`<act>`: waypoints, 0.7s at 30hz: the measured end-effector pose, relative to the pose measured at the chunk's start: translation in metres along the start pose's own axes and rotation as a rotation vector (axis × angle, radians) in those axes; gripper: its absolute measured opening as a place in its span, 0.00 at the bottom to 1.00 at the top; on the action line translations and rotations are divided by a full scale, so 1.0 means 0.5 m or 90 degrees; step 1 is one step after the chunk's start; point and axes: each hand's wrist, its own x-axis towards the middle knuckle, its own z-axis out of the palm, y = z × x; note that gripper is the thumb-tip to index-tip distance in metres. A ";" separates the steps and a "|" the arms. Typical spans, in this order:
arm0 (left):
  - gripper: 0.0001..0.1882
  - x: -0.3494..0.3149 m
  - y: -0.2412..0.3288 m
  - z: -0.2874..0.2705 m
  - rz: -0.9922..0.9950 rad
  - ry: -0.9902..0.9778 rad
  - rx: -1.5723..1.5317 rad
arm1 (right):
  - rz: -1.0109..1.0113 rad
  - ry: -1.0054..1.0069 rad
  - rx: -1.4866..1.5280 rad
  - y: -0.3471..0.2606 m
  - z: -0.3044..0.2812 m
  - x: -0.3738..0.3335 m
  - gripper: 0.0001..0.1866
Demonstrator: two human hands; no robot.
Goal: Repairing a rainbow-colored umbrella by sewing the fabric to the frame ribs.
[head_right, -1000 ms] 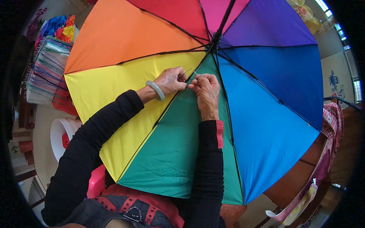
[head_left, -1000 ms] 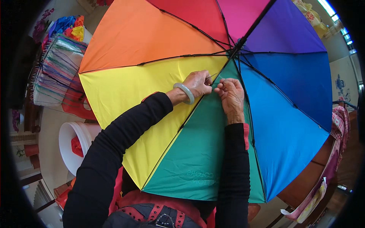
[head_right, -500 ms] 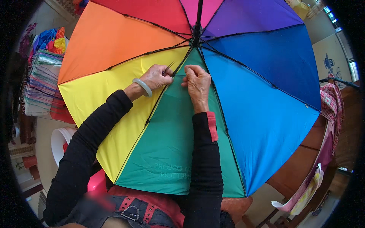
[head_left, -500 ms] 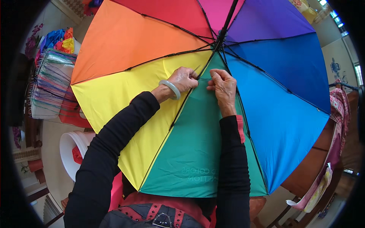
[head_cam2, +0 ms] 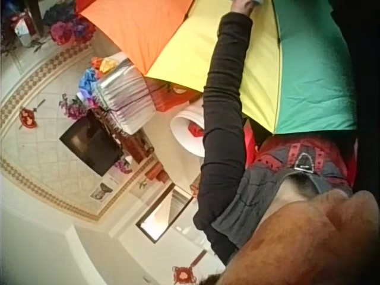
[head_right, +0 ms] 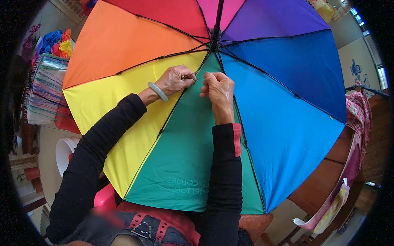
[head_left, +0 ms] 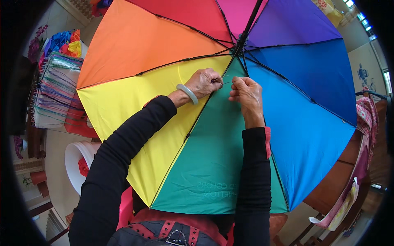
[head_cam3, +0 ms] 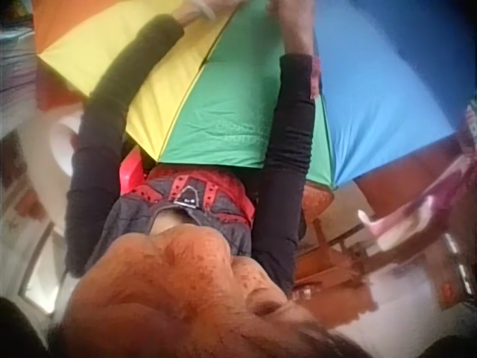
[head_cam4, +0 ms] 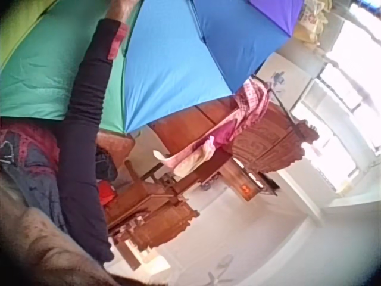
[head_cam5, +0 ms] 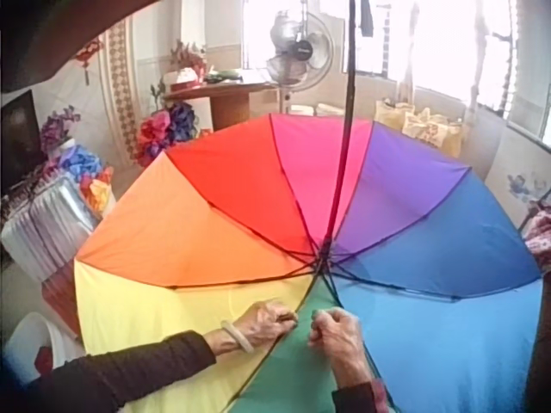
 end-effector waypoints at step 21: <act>0.11 0.018 0.011 -0.027 -0.418 -0.080 -0.186 | -0.223 -0.030 -0.500 0.036 0.026 -0.010 0.06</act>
